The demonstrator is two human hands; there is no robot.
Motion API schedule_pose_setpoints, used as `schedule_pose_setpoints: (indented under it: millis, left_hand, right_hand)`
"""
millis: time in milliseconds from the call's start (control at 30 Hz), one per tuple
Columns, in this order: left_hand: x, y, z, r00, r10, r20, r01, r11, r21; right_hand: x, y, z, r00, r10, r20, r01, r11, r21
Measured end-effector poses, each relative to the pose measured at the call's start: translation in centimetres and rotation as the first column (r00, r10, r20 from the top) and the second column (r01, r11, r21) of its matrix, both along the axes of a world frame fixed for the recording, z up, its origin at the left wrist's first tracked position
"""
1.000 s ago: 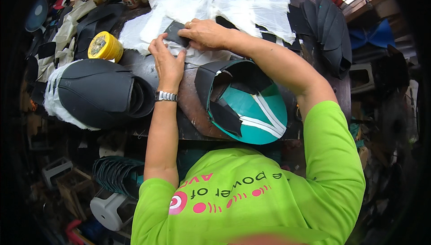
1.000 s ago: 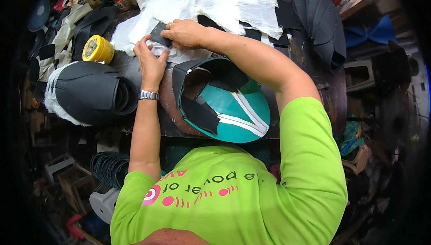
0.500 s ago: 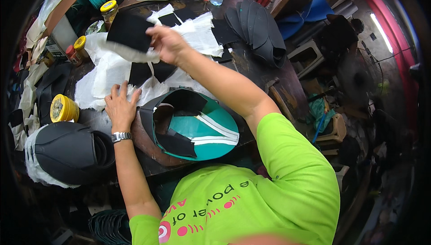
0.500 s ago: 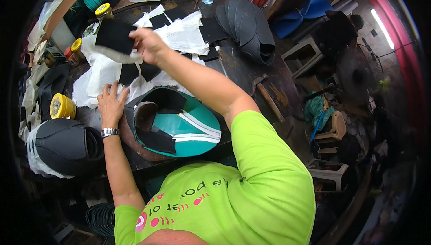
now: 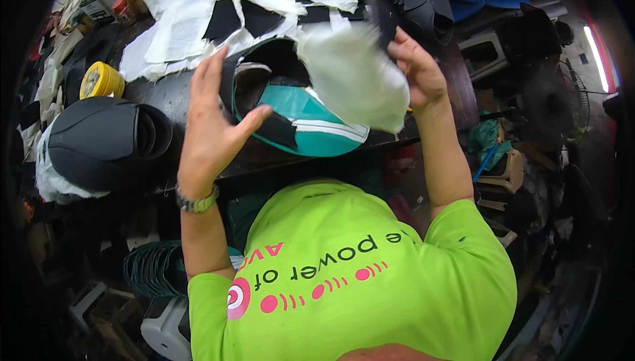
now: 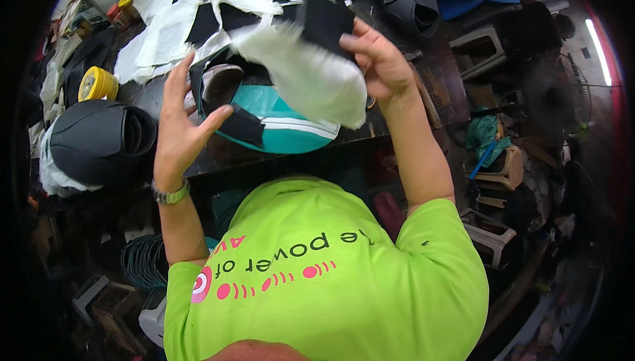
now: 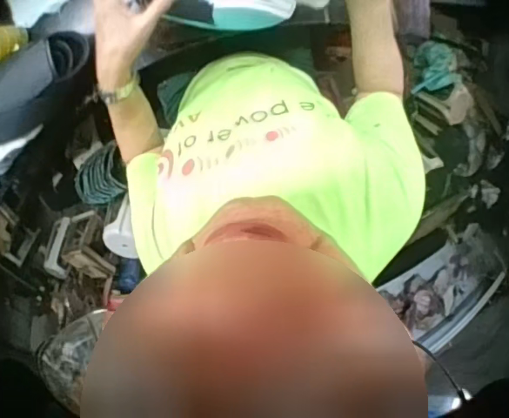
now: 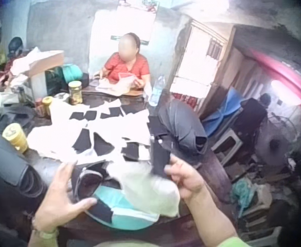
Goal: The person repeatedly assembles a helmet by inserting white padding into the interior, tucking black fabric around the rim, and trimming excess material with scissors. The person then places a black outer shell over the padded interior and repeats the process on another helmet.
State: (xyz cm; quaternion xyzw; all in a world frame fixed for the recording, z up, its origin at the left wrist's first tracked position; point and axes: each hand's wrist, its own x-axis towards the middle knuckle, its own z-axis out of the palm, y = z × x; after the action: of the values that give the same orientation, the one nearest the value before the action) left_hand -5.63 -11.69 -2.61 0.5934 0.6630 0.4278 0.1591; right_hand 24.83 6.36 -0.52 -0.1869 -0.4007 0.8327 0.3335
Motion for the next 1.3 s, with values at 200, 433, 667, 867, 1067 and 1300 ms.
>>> schedule_pose_setpoints:
  millis: [200, 433, 667, 867, 1067, 1300]
  left_hand:
    - [-0.4, 5.2, 0.3, 0.98, 0.014, -0.2, 0.016, 0.989, 0.149]
    - [3.5, -1.4, 2.0, 0.708, -0.368, 0.602, 0.515, 0.853, -0.083]
    - [3.1, -4.6, -1.8, 0.714, -0.086, 0.695, 0.364, 0.893, -0.264]
    - [3.8, -8.4, -2.9, 0.857, -0.072, 0.511, 0.247, 0.926, -0.285]
    - [5.6, -9.1, -2.1, 0.916, -0.017, 0.401, 0.134, 0.955, -0.266]
    - [6.3, -7.6, -1.8, 0.931, 0.179, 0.318, -0.141, 0.98, -0.139]
  right_hand:
    - [-1.4, -5.7, -0.9, 0.995, 0.1, 0.023, -0.099, 0.995, -0.025]
    - [-2.5, -8.6, -1.1, 0.974, -0.012, 0.226, -0.028, 0.985, 0.172]
    - [-1.5, -10.6, -3.0, 0.887, 0.093, 0.453, -0.13, 0.99, 0.052]
    - [-0.7, -12.5, -4.5, 0.876, -0.085, 0.476, 0.024, 0.991, 0.132]
    - [-1.0, -14.7, -4.1, 0.877, -0.125, 0.464, -0.029, 0.95, 0.31]
    - [-2.3, -13.7, -3.7, 0.775, -0.455, 0.438, -0.024, 0.672, 0.74]
